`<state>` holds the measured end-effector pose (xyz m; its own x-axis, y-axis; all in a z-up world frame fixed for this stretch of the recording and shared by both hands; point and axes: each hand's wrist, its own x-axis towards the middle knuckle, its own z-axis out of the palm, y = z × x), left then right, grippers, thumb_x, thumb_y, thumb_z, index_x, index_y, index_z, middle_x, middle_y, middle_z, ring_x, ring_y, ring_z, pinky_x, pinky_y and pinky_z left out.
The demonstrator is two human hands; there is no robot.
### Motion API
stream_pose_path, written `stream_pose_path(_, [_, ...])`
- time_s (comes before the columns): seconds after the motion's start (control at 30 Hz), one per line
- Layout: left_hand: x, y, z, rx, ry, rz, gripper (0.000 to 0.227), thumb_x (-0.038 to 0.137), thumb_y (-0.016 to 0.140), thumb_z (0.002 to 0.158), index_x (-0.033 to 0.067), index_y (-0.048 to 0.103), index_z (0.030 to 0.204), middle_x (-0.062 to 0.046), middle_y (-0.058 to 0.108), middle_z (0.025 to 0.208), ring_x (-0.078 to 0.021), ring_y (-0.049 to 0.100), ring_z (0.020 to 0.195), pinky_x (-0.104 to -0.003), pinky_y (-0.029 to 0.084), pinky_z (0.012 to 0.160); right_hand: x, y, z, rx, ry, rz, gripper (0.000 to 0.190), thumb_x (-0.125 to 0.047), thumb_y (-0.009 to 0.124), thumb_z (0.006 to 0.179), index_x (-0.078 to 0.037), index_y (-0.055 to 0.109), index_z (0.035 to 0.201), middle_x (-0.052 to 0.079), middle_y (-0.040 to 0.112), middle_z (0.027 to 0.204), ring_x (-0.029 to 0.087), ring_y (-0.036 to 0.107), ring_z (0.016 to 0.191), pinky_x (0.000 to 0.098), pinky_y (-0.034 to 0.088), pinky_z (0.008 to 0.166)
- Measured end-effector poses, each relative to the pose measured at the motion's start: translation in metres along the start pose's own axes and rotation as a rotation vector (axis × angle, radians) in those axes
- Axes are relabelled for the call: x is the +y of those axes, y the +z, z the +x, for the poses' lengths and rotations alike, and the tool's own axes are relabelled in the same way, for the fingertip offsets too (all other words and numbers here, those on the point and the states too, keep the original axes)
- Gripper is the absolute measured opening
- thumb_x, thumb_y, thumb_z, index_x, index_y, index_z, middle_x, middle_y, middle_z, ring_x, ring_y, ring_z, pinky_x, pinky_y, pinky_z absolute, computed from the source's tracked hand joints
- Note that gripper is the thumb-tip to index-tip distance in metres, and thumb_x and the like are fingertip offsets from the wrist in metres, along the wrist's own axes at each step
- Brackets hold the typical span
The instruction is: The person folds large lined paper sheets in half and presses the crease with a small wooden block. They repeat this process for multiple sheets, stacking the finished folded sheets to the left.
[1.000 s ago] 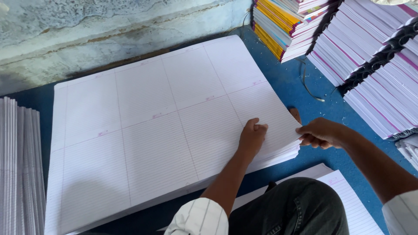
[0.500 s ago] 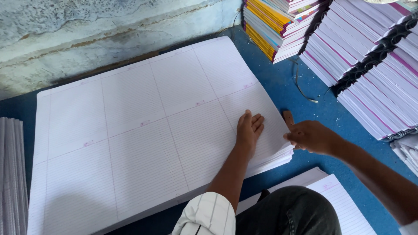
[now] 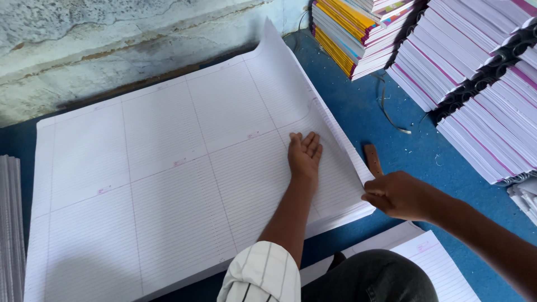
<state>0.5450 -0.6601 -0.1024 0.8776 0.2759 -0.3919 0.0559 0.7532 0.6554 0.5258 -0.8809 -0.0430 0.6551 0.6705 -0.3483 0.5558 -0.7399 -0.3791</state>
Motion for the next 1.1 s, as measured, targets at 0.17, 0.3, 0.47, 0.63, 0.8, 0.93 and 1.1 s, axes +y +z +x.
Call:
stream_pose_path(0.17, [0.007,-0.003,0.018,-0.002,0.005,-0.055,0.079,0.055,0.03,0.102,-0.0027,0.02,0.155,-0.029,0.044,0.152,-0.0362,0.045,0.144,-0.043,0.036,0.12,0.012,0.01,0.006,-0.08,0.04,-0.116,0.028,-0.035,0.061,0.097,-0.011,0.074,0.092,0.009,0.072,0.069,0.018,0.067,0.056,0.0362,0.052,0.057])
stream_pose_path(0.3, [0.012,-0.008,0.029,-0.024,-0.003,-0.083,0.081,0.056,0.033,0.101,-0.0008,0.016,0.156,-0.028,0.043,0.153,-0.0357,0.043,0.145,-0.043,0.034,0.121,0.017,0.016,0.012,-0.044,-0.015,-0.085,0.019,-0.028,0.066,0.093,-0.011,0.075,0.097,0.008,0.075,0.077,0.017,0.07,0.062,0.0357,0.054,0.058])
stream_pose_path(0.47, [0.019,-0.009,0.041,-0.011,0.007,-0.091,0.082,0.057,0.035,0.1,-0.0002,0.016,0.156,-0.029,0.044,0.151,-0.036,0.044,0.144,-0.043,0.035,0.121,0.017,0.011,0.014,-0.11,0.006,-0.097,0.015,-0.023,0.068,0.093,-0.011,0.074,0.1,0.008,0.076,0.082,0.018,0.073,0.068,0.0361,0.056,0.061])
stream_pose_path(0.63, [0.024,-0.01,0.047,-0.023,0.033,-0.114,0.082,0.058,0.034,0.1,0.0012,0.015,0.156,-0.03,0.043,0.15,-0.0376,0.045,0.143,-0.044,0.035,0.12,0.018,0.007,0.018,-0.18,-0.027,-0.076,0.012,-0.018,0.07,0.092,-0.01,0.074,0.099,0.007,0.079,0.09,0.016,0.077,0.078,0.0355,0.058,0.067])
stream_pose_path(0.8, [0.032,-0.01,0.055,-0.007,0.028,-0.097,0.083,0.059,0.033,0.099,0.0025,0.014,0.157,-0.029,0.043,0.15,-0.038,0.045,0.142,-0.046,0.037,0.119,0.018,0.006,0.021,-0.204,-0.011,-0.073,0.016,-0.017,0.071,0.089,-0.012,0.075,0.104,0.008,0.079,0.094,0.018,0.076,0.082,0.0369,0.059,0.072])
stream_pose_path(0.93, [0.036,-0.01,0.063,-0.061,0.073,0.04,0.09,0.064,0.035,0.097,0.0019,0.011,0.157,-0.029,0.041,0.15,-0.0388,0.043,0.143,-0.048,0.038,0.118,0.018,0.006,0.022,-0.193,-0.051,-0.056,0.015,-0.018,0.071,0.091,-0.011,0.075,0.103,0.008,0.079,0.095,0.018,0.077,0.082,0.0361,0.059,0.071])
stream_pose_path(1.1, [0.035,-0.009,0.069,-0.118,0.181,0.32,0.101,0.07,0.051,0.09,-0.0076,0.035,0.153,-0.031,0.051,0.141,-0.0391,0.052,0.136,-0.05,0.046,0.11,0.019,0.008,0.023,-0.192,-0.049,-0.059,0.014,-0.02,0.07,0.092,-0.01,0.075,0.1,0.008,0.079,0.093,0.017,0.076,0.08,0.0359,0.059,0.069])
